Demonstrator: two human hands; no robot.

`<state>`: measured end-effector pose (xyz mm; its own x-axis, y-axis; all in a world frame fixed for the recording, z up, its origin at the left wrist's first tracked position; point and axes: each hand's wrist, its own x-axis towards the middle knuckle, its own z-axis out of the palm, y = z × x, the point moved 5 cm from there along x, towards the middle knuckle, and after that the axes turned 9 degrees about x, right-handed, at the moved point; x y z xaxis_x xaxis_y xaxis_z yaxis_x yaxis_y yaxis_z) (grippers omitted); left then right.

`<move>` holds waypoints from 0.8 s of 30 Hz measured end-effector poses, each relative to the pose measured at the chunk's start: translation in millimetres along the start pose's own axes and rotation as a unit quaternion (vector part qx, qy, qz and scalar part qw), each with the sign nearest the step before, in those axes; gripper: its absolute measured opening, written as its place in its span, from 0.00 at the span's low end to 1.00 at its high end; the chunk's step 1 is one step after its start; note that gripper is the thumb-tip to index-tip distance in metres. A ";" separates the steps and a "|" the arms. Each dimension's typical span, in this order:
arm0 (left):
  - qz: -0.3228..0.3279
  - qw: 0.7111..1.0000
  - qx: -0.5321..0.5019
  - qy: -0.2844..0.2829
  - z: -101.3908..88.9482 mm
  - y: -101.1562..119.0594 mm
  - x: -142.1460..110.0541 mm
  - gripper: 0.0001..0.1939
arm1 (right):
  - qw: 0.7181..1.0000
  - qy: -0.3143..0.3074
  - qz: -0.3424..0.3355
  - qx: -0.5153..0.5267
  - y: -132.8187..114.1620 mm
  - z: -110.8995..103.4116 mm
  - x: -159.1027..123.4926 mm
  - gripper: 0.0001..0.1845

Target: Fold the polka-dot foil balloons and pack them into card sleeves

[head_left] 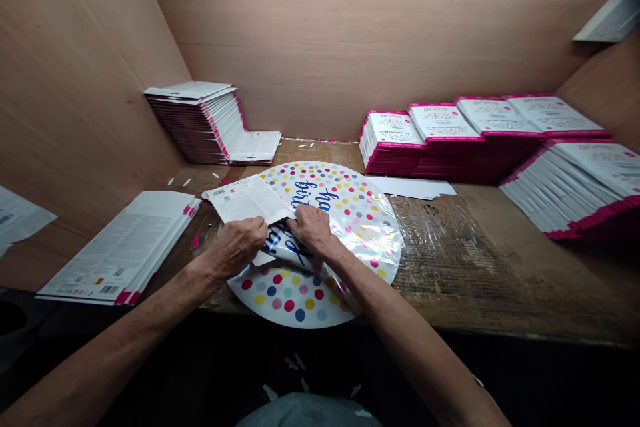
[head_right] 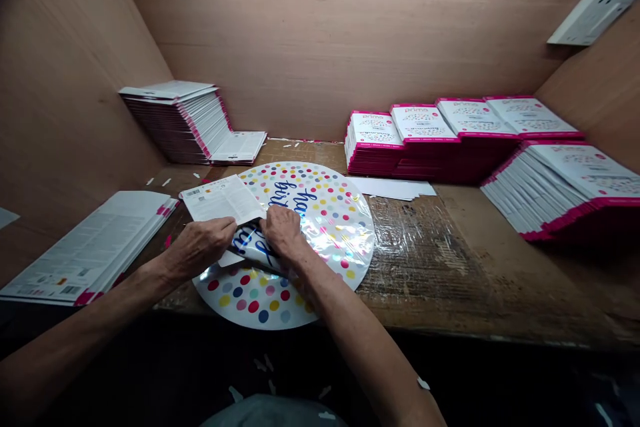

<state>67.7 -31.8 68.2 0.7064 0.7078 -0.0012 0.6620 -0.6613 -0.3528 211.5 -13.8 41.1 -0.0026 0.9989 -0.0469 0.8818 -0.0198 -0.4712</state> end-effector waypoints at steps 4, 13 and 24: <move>-0.188 0.949 -0.165 0.190 -9.5 2.9 -9.9 0.09 | 0.995 0.088 0.033 0.023 20.1 -7.6 -19.2 0.14; -0.431 0.681 -0.548 0.224 43.6 30.0 1.8 0.17 | 0.973 0.181 -0.012 0.142 43.8 -26.9 -50.6 0.19; -0.193 0.443 -0.859 0.169 -6.9 62.2 -8.8 0.48 | 0.869 0.244 -0.428 0.049 32.6 -16.0 -146.4 0.24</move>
<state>104.4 -80.9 52.7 0.2616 0.9651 -0.0085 -0.2409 0.0738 0.9677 248.2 -160.0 46.7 -0.4165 0.5473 0.7259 0.6111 0.7597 -0.2222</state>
